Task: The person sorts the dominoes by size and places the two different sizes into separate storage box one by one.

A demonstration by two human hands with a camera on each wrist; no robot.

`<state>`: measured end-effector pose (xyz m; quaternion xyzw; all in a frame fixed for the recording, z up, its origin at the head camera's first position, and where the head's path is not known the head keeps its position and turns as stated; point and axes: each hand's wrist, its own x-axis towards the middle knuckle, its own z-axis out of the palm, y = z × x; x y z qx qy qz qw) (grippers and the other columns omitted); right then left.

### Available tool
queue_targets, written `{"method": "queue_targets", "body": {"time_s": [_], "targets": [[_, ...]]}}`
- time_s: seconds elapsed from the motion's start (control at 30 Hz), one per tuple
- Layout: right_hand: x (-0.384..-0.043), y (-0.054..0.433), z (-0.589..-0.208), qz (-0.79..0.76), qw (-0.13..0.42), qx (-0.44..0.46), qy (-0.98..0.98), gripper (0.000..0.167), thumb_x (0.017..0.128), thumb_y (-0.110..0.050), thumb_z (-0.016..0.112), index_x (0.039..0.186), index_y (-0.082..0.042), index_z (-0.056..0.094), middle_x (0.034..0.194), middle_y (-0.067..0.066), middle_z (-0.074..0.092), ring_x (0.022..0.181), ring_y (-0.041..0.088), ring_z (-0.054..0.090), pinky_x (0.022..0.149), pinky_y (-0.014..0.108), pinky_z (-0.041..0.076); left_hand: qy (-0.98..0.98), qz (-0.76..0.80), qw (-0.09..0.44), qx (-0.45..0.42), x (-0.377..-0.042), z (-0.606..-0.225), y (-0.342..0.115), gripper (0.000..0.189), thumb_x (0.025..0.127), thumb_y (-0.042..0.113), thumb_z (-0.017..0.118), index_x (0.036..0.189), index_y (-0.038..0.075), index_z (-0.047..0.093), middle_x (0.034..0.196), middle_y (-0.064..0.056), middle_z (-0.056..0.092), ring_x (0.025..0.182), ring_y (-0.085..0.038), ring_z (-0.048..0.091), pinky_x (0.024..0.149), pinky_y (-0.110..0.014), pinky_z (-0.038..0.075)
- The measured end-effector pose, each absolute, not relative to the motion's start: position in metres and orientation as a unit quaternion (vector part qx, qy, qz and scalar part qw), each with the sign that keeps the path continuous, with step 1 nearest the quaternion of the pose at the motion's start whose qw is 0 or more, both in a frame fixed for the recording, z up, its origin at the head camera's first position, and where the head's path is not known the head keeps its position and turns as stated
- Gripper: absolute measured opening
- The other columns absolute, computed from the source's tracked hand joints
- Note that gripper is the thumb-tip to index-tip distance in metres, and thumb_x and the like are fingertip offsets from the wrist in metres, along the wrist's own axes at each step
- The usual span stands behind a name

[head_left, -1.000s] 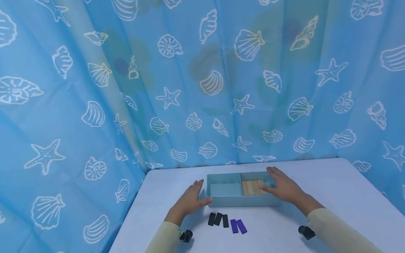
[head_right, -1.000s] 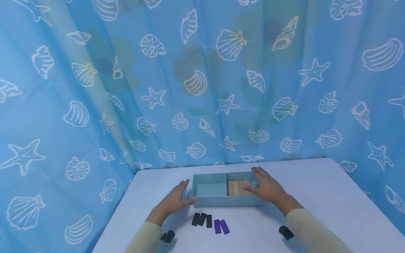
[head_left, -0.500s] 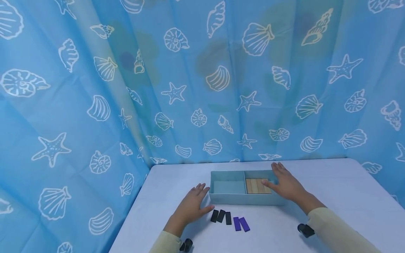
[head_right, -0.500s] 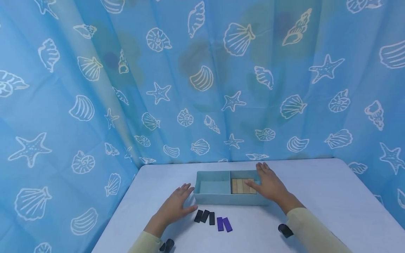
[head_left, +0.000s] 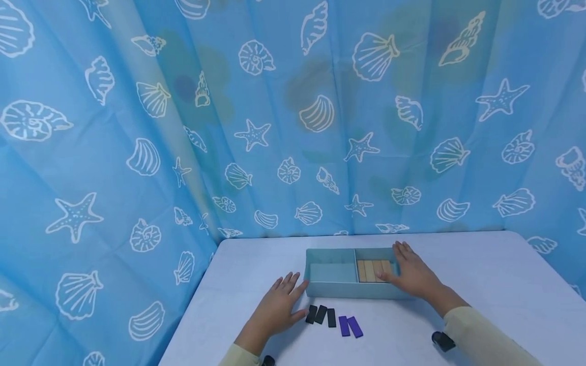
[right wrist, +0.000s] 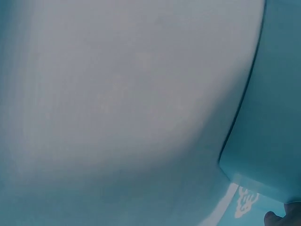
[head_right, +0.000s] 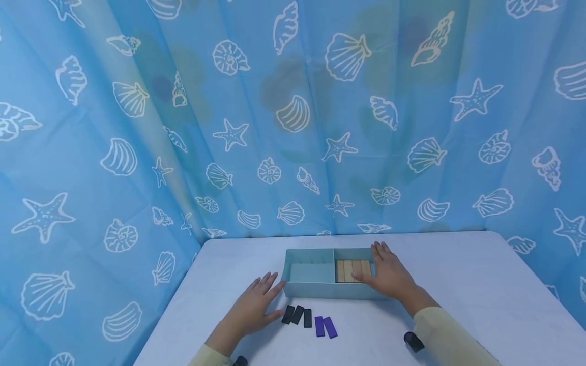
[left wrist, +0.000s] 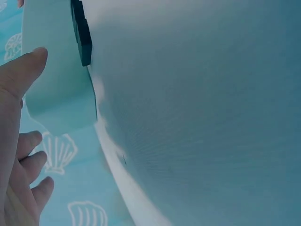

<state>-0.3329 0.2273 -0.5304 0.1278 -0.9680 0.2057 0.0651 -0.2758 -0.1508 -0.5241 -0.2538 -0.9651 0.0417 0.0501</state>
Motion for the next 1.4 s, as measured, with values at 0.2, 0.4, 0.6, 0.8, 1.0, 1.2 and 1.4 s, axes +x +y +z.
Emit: {"method": "queue_targets", "body": {"time_s": [0.2,0.4,0.6,0.8,1.0,1.2,1.4], "targets": [[-0.331,0.227,-0.531,0.18,0.066,0.127,-0.973,0.114,0.084,-0.074,0.051,0.147,0.015,0.019,0.154,0.033,0.015,0.142,0.049,0.01,0.111,0.061,0.016,-0.961,0.029,0.051,-0.269,-0.267,-0.523,-0.151,0.067,0.092,0.059,0.056,0.15,0.03,0.039,0.158,-0.008,0.026,0.144,-0.026,0.025,0.113,-0.047,0.025],[-0.329,0.228,-0.53,0.178,0.056,0.124,-0.975,0.116,0.083,-0.075,0.051,0.148,0.014,0.016,0.155,0.032,0.01,0.143,0.047,0.007,0.112,0.061,0.011,-0.969,0.006,0.025,-0.246,-0.265,-0.53,-0.149,0.062,0.09,0.062,0.056,0.142,0.029,0.052,0.157,-0.009,0.03,0.141,-0.028,0.03,0.112,-0.048,0.028],[-0.329,0.237,-0.532,0.156,0.062,0.129,-0.977,0.115,0.083,-0.072,0.054,0.148,0.015,0.016,0.155,0.032,0.01,0.143,0.046,0.005,0.113,0.06,0.007,-0.978,-0.042,-0.069,-0.19,-0.269,-0.538,-0.142,0.066,0.081,0.068,0.061,0.139,0.038,0.053,0.148,-0.009,0.044,0.134,-0.033,0.042,0.106,-0.051,0.036],[-0.33,0.236,-0.535,0.16,0.062,0.131,-0.976,0.115,0.083,-0.072,0.053,0.148,0.014,0.016,0.156,0.031,0.01,0.143,0.045,0.006,0.113,0.059,0.008,-0.976,-0.035,-0.093,-0.192,-0.273,-0.537,-0.139,0.063,0.084,0.068,0.058,0.14,0.039,0.051,0.143,-0.007,0.051,0.129,-0.03,0.048,0.105,-0.05,0.038],[-0.329,0.231,-0.534,0.164,0.061,0.131,-0.976,0.113,0.084,-0.072,0.053,0.148,0.014,0.016,0.156,0.031,0.01,0.143,0.046,0.008,0.113,0.059,0.012,-0.975,-0.014,-0.109,-0.191,-0.273,-0.533,-0.136,0.058,0.087,0.062,0.059,0.139,0.036,0.054,0.137,-0.005,0.056,0.125,-0.03,0.052,0.101,-0.05,0.042],[-0.33,0.232,-0.536,0.161,0.063,0.132,-0.976,0.113,0.084,-0.073,0.051,0.148,0.014,0.016,0.156,0.031,0.01,0.143,0.046,0.008,0.113,0.059,0.012,-0.975,0.0,-0.099,-0.2,-0.275,-0.534,-0.132,0.048,0.088,0.053,0.065,0.131,0.033,0.062,0.132,-0.005,0.06,0.122,-0.029,0.055,0.099,-0.048,0.044],[-0.33,0.234,-0.536,0.161,0.067,0.136,-0.975,0.112,0.085,-0.072,0.051,0.148,0.014,0.017,0.156,0.031,0.011,0.143,0.046,0.008,0.113,0.059,0.012,-0.975,-0.014,-0.085,-0.204,-0.275,-0.533,-0.132,0.047,0.083,0.049,0.073,0.121,0.023,0.066,0.119,-0.001,0.065,0.112,-0.023,0.061,0.094,-0.043,0.049]]}}
